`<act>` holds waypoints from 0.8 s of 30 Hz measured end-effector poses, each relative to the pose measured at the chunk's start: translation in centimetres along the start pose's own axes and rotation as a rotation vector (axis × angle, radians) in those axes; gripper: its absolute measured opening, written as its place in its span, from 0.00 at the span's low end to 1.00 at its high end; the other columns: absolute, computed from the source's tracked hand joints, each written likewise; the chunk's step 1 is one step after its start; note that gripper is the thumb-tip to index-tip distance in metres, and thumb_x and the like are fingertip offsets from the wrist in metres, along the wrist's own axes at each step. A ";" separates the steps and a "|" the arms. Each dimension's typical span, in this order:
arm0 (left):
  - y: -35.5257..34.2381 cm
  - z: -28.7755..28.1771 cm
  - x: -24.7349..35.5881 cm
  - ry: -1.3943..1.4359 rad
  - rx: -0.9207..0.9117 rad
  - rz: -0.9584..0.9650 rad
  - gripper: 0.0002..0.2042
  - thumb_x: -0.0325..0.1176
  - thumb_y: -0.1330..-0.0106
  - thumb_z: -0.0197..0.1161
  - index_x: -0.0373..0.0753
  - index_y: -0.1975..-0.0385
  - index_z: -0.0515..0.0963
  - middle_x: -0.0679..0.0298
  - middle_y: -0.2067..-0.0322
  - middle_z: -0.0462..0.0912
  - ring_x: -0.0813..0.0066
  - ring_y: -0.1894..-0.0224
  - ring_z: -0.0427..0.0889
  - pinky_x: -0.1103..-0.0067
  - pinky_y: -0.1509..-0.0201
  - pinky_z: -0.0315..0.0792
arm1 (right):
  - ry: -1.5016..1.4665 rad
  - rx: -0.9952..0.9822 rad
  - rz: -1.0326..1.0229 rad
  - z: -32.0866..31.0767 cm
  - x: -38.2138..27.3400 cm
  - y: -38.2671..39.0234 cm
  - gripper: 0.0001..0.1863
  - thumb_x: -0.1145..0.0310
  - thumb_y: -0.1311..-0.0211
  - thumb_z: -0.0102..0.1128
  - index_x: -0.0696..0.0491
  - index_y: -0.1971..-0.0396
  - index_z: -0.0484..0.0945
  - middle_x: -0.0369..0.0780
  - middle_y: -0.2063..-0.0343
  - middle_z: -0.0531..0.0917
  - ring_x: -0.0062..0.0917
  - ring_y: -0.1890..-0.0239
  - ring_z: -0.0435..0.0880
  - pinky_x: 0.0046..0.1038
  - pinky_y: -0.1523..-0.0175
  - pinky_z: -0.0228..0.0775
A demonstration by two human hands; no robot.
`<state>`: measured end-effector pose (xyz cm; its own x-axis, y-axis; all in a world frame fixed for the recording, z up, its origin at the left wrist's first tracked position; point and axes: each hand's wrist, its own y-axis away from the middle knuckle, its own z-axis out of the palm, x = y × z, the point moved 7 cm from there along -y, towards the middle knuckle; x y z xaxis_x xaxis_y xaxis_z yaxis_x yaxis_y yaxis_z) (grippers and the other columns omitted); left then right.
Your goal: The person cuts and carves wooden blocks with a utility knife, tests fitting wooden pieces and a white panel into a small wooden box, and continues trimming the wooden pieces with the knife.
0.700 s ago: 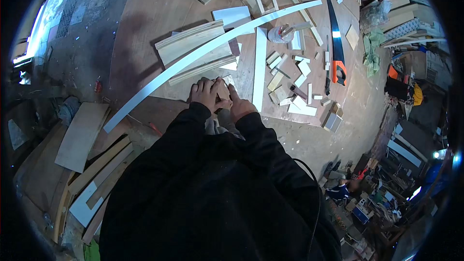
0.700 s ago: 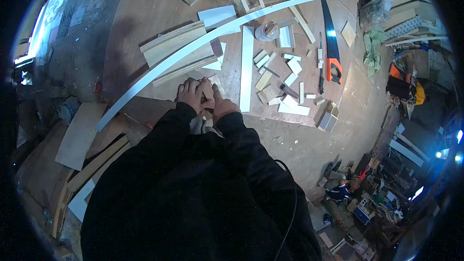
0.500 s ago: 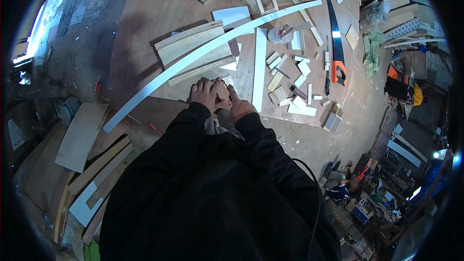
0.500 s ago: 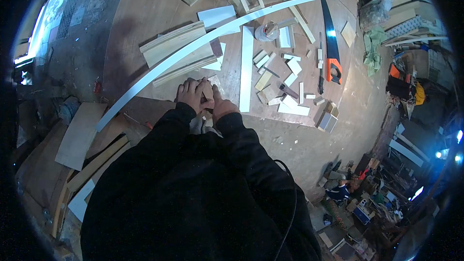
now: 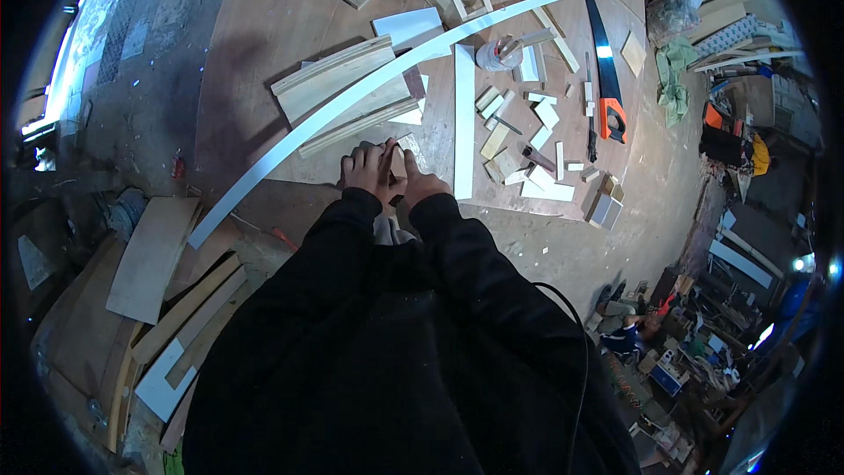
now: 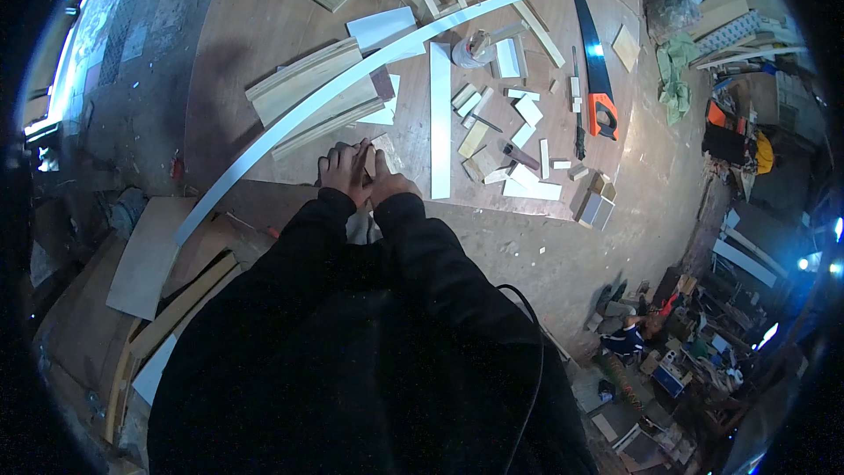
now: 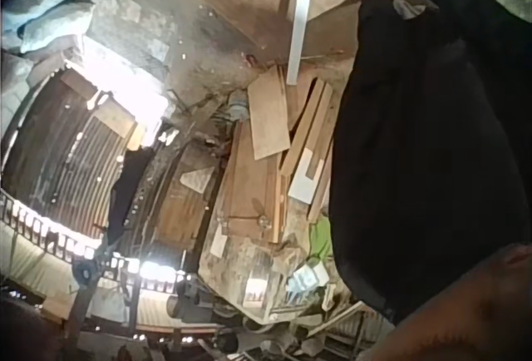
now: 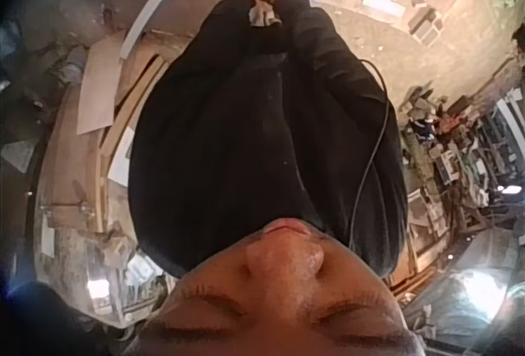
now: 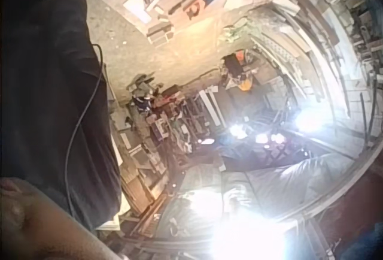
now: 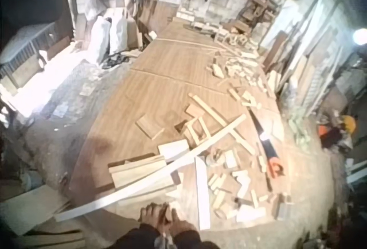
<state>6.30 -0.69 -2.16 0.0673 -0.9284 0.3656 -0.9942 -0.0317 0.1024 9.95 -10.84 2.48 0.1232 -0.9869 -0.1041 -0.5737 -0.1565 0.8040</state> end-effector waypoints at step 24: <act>0.0 -0.4 0.4 0.068 -0.018 0.049 0.44 0.60 0.48 0.65 0.45 0.32 0.61 0.61 0.53 0.69 0.61 0.50 0.67 0.65 0.50 0.59 | -0.137 0.086 -0.007 -0.7 2.7 4.6 0.39 0.66 0.40 0.52 0.40 0.29 0.49 0.58 0.66 0.83 0.51 0.61 0.83 0.47 0.55 0.74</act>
<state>6.39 -0.87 -1.61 0.0247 -0.9013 0.4325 -0.9949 0.0202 0.0989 8.19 -14.21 6.31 0.0188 -0.9809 -0.1934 -0.6410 -0.1602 0.7506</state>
